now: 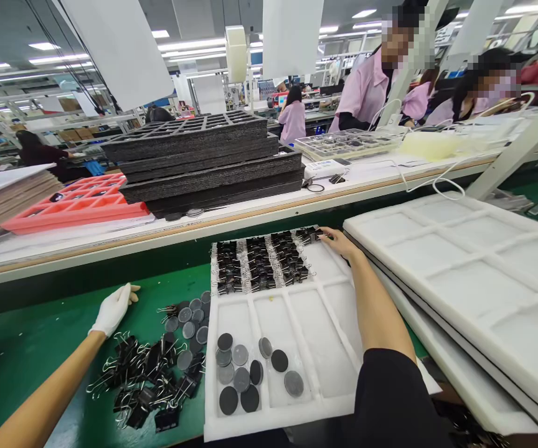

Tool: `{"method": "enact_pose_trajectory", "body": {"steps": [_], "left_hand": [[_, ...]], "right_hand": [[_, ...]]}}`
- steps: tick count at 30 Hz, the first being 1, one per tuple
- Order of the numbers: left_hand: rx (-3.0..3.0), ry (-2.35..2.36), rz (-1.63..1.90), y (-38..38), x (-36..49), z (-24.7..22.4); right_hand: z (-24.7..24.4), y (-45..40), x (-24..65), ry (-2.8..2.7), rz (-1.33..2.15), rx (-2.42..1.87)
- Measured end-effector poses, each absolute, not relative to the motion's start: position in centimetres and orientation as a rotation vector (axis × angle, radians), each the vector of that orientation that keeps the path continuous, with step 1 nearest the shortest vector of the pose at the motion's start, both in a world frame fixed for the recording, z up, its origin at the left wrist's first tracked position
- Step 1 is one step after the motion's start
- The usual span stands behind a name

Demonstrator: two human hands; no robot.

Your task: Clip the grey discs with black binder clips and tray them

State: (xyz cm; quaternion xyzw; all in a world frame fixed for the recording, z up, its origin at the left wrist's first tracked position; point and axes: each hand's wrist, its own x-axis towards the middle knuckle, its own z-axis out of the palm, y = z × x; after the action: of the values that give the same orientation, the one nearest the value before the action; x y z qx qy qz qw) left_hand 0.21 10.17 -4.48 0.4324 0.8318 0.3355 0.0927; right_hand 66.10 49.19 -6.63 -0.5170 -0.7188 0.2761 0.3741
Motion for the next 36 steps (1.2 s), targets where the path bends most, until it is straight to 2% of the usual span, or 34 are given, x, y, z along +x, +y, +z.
{"method": "enact_pose_trajectory", "body": {"steps": [13,20,26,36], "left_hand": [[1.248,2.423,1.043,9.8,-0.2,-5.2],[1.152,2.352,1.176,9.5,1.3,-4.5],[1.096,2.276,1.423,9.7,0.8,-5.3],[1.05,2.463,1.587,9.8,0.0,-5.8]], "right_hand": [[-8.8,47.3,66.0,-1.93,0.21,-1.359],[-8.9,47.5,65.8,-1.969,0.087,-1.342],[-9.6,48.1,65.6,-2.008,-0.012,-1.397],[-10.5,49.0,65.2,-2.003,-0.137,-1.495]]}}
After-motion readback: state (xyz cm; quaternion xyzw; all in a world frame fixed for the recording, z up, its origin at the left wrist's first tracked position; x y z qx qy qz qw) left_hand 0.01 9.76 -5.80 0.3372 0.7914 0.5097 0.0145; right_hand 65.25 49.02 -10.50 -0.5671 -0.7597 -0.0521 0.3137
